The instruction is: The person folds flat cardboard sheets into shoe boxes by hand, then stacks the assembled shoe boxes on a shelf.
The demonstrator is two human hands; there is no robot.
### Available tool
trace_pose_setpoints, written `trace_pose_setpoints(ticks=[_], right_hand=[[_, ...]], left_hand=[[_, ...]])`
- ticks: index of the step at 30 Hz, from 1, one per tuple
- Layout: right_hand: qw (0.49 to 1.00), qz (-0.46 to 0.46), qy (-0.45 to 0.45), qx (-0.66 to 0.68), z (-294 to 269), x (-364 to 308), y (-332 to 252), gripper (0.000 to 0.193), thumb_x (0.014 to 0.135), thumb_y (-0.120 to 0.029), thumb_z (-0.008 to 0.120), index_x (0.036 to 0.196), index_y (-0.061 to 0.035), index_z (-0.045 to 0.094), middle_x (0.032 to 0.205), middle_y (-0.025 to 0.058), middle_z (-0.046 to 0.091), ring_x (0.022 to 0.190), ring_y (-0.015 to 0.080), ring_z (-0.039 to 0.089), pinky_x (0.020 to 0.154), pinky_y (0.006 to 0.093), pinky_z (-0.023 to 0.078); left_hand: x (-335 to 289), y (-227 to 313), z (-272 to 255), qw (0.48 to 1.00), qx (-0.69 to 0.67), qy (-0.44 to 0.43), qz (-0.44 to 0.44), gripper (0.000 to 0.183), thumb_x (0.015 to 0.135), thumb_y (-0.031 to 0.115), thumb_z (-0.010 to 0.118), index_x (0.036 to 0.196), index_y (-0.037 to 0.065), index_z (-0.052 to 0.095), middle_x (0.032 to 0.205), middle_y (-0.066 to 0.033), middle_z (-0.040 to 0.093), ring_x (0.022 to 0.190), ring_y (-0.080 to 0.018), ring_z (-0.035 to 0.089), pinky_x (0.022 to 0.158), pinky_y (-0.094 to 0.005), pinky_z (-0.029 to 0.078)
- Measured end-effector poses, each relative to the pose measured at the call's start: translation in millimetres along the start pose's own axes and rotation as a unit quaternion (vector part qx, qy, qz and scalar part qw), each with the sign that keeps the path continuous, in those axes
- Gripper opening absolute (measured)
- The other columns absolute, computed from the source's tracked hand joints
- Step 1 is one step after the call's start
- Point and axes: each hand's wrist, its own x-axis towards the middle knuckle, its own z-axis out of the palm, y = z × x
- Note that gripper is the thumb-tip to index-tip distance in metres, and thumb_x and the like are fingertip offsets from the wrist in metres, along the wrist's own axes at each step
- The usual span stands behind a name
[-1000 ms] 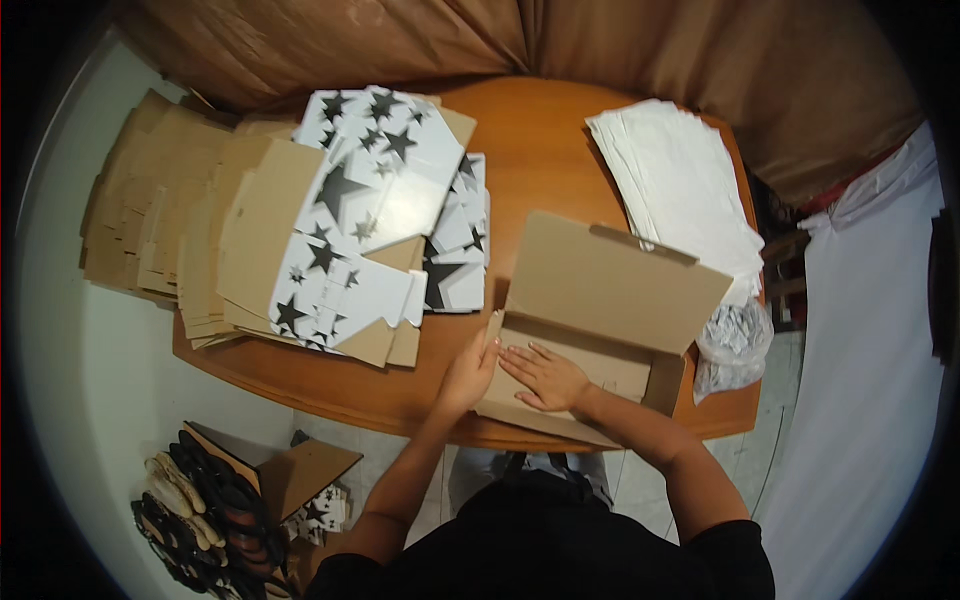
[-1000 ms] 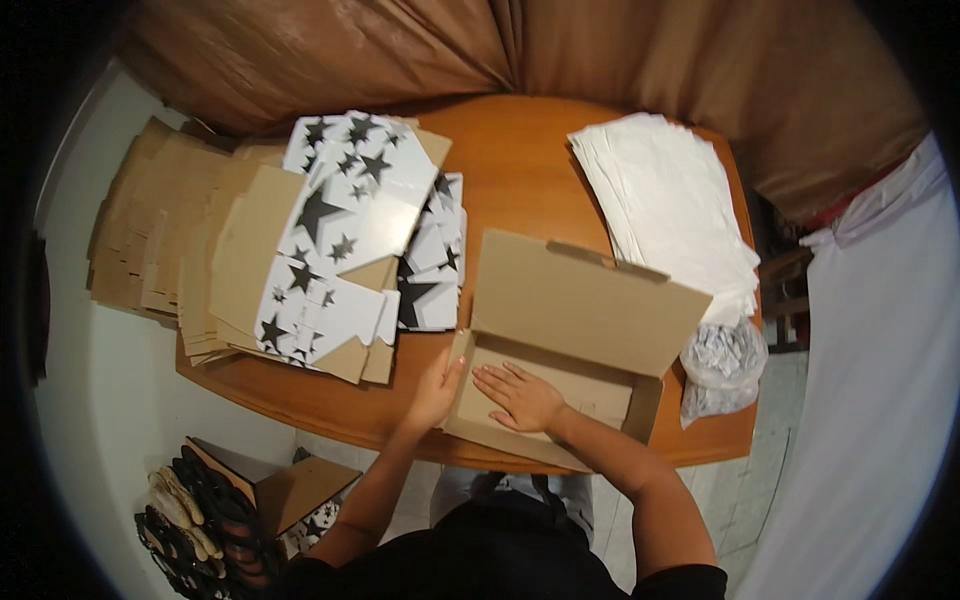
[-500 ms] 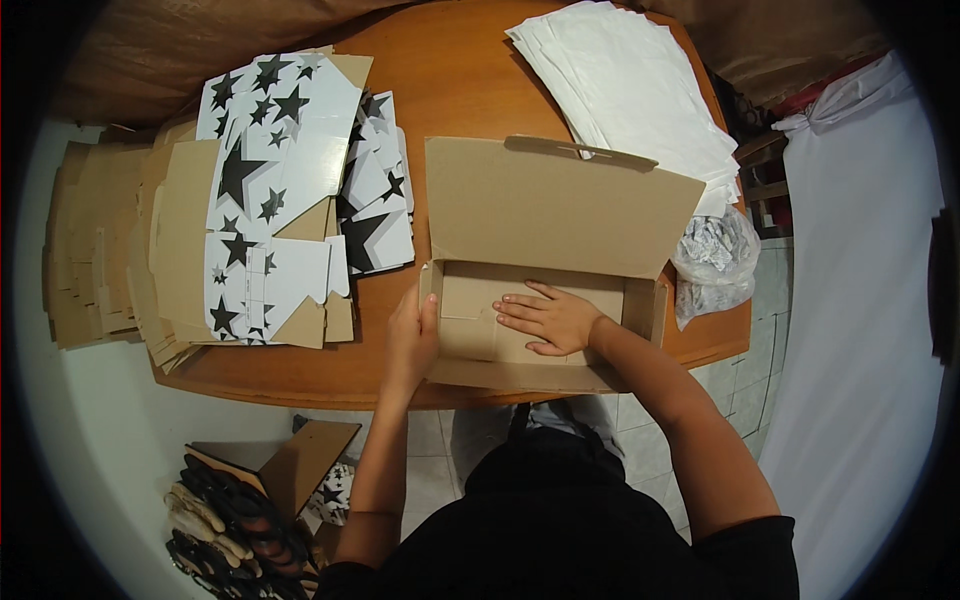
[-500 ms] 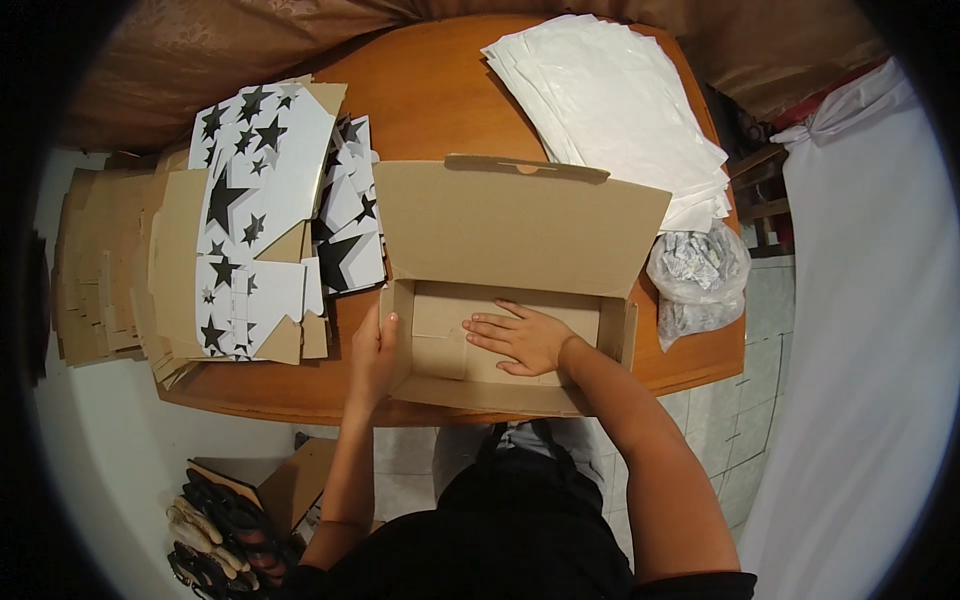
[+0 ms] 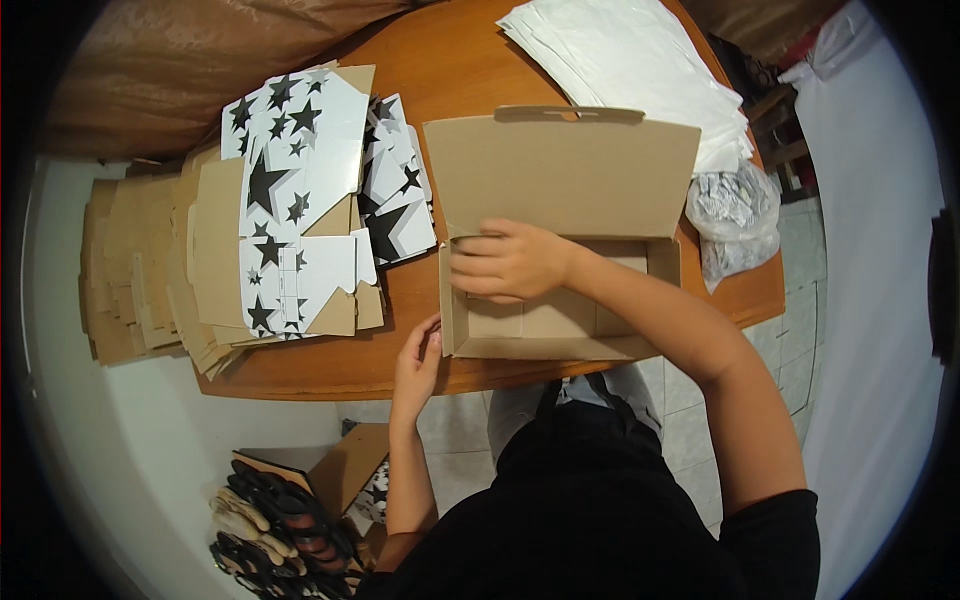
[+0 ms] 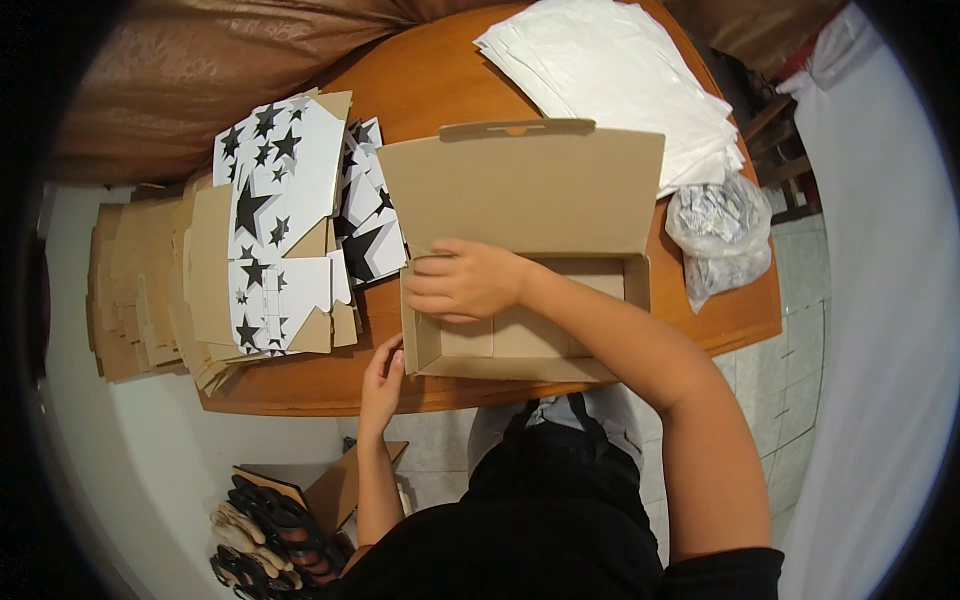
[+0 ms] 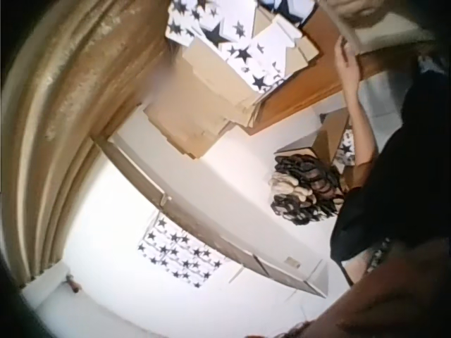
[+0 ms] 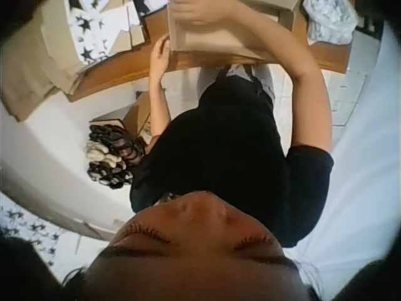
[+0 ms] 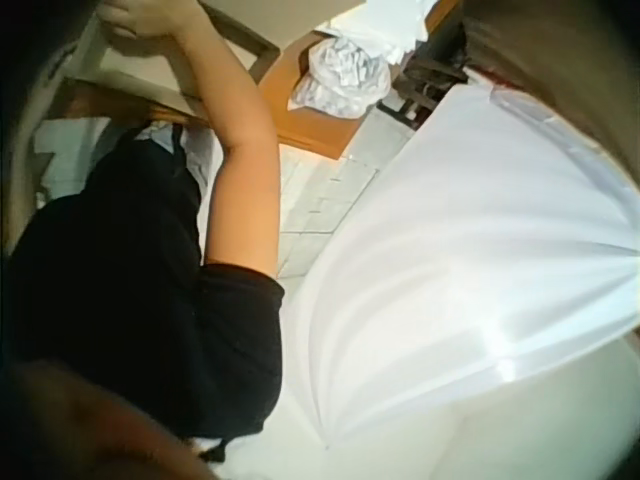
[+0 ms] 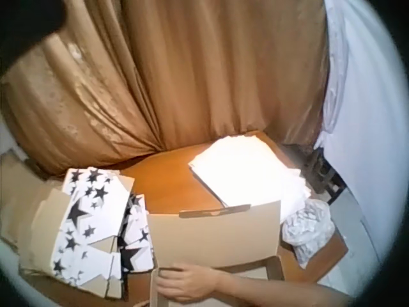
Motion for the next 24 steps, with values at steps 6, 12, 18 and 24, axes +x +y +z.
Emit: trace_pose_setpoints(ticks=[6, 12, 18, 24], right_hand=[[0.995, 0.025, -0.092, -0.015, 16, 52, 14, 0.016, 0.082, -0.024, 0.052, 0.091, -0.0141, 0.059, 0.092, -0.0017, 0.058, 0.096, 0.015, 0.053, 0.088, 0.0341, 0.039], [0.984, 0.083, -0.149, 0.042, -13, 55, -41, 0.011, 0.077, -0.018, 0.053, 0.08, -0.0082, 0.058, 0.087, 0.0032, 0.057, 0.087, 0.019, 0.054, 0.087, 0.0354, 0.04], [0.991, 0.065, -0.107, -0.052, -25, -12, -136, 0.031, 0.081, -0.019, 0.05, 0.106, -0.0031, 0.06, 0.103, 0.0074, 0.058, 0.104, 0.0201, 0.053, 0.097, 0.0351, 0.039], [0.962, 0.208, -0.14, -0.107, -13, -33, -161, 0.041, 0.087, -0.019, 0.043, 0.123, -0.0018, 0.05, 0.124, 0.0097, 0.053, 0.118, 0.0199, 0.047, 0.103, 0.0353, 0.035]], left_hand=[[-6, 1, 5, 0.997, 0.076, -0.019, 0.006, 0.034, 0.096, 0.022, 0.044, 0.119, -0.003, 0.052, 0.112, -0.0141, 0.06, 0.104, -0.0188, 0.055, 0.091, -0.0288, 0.041], [-11, -3, -3, 0.998, 0.058, 0.006, 0.024, 0.033, 0.095, 0.021, 0.046, 0.117, -0.003, 0.053, 0.108, -0.0142, 0.061, 0.1, -0.0191, 0.057, 0.088, -0.0286, 0.043], [-6, -3, 8, 0.995, 0.083, 0.035, 0.041, 0.023, 0.094, 0.016, 0.049, 0.104, -0.003, 0.058, 0.089, -0.0031, 0.061, 0.082, -0.0086, 0.053, 0.075, -0.0229, 0.043], [-3, -3, 7, 0.99, 0.126, 0.029, 0.061, 0.022, 0.091, 0.011, 0.049, 0.106, -0.002, 0.057, 0.098, -0.0145, 0.061, 0.092, -0.026, 0.057, 0.081, -0.0319, 0.044]])
